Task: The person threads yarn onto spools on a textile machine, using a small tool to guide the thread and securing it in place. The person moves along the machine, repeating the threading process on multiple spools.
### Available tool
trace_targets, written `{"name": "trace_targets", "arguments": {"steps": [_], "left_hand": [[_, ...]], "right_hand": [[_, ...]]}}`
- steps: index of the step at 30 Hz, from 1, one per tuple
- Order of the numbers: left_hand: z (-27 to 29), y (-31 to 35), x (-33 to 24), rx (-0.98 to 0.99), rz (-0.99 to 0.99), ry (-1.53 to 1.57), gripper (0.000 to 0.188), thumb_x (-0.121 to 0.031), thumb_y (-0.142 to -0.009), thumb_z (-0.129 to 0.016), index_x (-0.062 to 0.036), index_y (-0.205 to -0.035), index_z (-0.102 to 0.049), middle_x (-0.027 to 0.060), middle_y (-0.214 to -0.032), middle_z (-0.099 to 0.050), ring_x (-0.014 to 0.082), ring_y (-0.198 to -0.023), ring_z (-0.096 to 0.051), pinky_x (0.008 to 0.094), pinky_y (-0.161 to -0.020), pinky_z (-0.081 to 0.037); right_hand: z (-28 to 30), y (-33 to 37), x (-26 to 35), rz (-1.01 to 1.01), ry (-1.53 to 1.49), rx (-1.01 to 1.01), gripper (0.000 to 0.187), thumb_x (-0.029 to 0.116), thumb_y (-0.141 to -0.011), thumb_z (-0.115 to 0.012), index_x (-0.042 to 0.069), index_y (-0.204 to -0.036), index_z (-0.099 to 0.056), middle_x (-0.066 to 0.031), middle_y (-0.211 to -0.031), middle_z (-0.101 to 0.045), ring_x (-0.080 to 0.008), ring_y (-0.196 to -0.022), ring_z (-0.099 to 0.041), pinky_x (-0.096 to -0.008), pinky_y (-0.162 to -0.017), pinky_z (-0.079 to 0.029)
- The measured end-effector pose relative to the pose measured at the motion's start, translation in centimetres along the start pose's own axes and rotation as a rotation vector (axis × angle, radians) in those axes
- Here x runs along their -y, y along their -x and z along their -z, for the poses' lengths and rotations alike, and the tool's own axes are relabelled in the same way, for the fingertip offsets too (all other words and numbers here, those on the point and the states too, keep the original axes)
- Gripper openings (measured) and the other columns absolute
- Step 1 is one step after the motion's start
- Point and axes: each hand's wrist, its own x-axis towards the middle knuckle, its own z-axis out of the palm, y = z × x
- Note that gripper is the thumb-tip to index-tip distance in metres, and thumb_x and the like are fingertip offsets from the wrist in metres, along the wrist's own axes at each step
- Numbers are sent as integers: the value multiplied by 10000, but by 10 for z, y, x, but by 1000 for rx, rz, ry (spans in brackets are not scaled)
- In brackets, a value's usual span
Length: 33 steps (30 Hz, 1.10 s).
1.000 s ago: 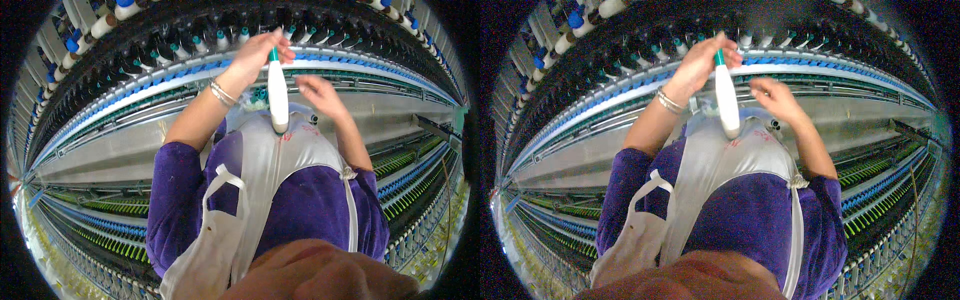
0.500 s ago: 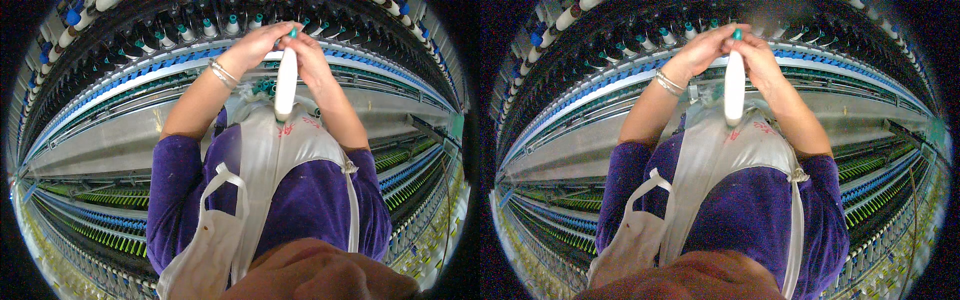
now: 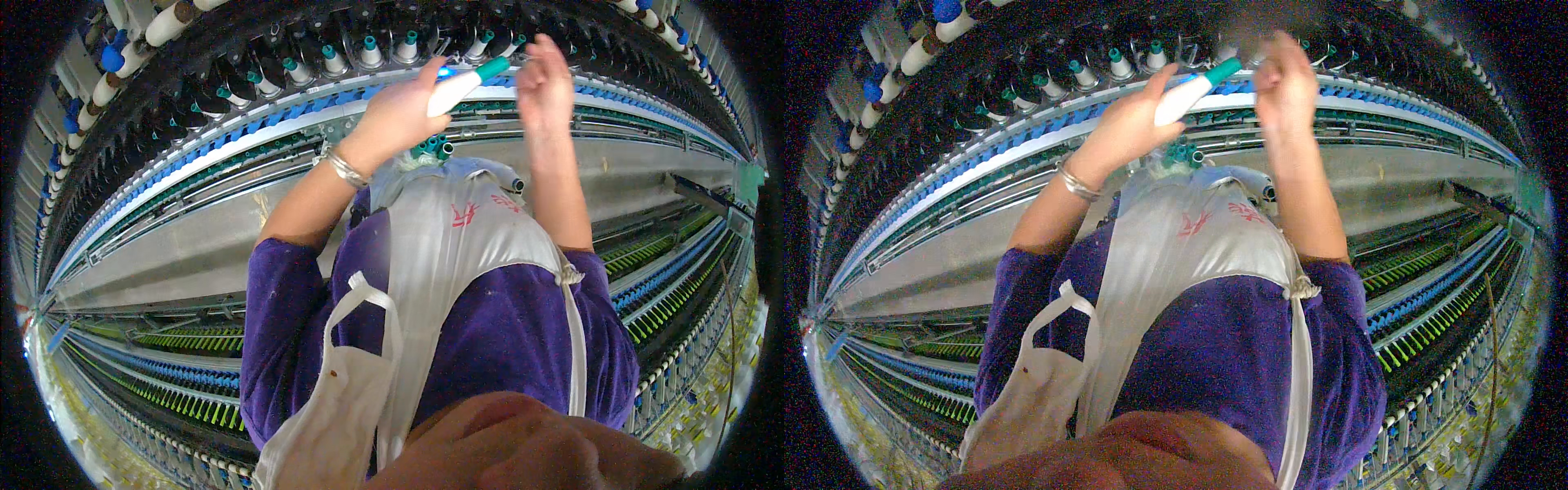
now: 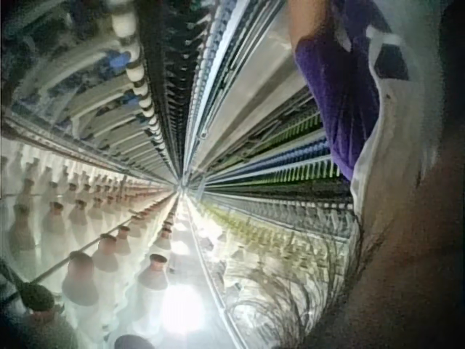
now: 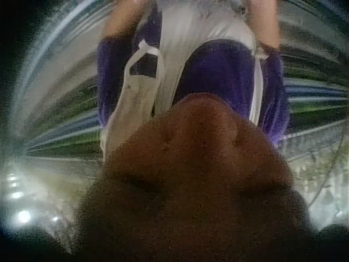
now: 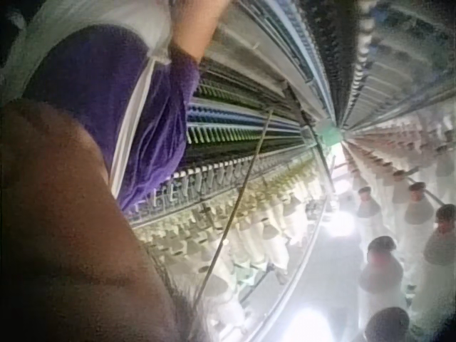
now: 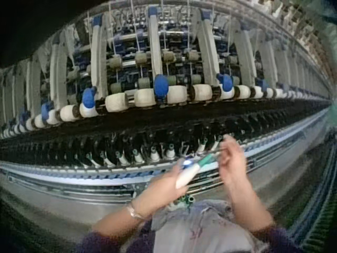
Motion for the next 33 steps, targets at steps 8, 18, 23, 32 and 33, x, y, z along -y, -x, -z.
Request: {"name": "trace_targets", "arguments": {"steps": [8, 18, 23, 32, 33], "left_hand": [[10, 10, -4, 359, 221, 1234, 543, -174, -855, -646, 10, -1285, -371, 57, -799, -586, 137, -579, -581, 265, -530, -501], [-12, 0, -3, -4, 91, 127, 447, -312, -784, -624, -36, -1124, -531, 161, -944, -635, 304, -827, -640, 426, -751, -507], [-18, 0, 1, 257, 166, -21, 557, -586, -847, -521, -41, -775, -614, 157, -758, -634, 327, -729, -614, 424, -652, -467], [55, 76, 146, 533, 561, 113, 580, -611, -858, -509, -70, -761, -696, 26, -622, -620, 151, -634, -572, 321, -664, -448], [64, 92, 164, 533, 651, 58, 650, -687, -824, -486, -80, -840, -719, 62, -650, -635, 170, -659, -611, 305, -684, -466]], "right_hand": [[2, 20, 18, 49, 706, 352, 380, 316, -953, -469, -9, -1051, -642, 71, -576, -339, -41, -517, -281, -210, -465, -213], [-6, 10, 4, 199, 769, 219, 268, 231, -938, -545, 86, -714, -521, 28, -677, -461, -99, -670, -426, -291, -748, -408], [-20, -4, 34, 64, -179, 162, 330, 243, -981, -450, 90, -689, -430, -11, -650, -398, -142, -606, -424, -389, -828, -509], [42, -45, 30, 161, 1029, 387, 235, 288, -902, -614, 65, -872, -547, 19, -587, -466, -66, -507, -403, -234, -448, -309], [47, -52, 14, 214, 1218, 375, 267, 304, -876, -652, 54, -932, -573, 7, -608, -512, -74, -526, -440, -243, -463, -335]]}}
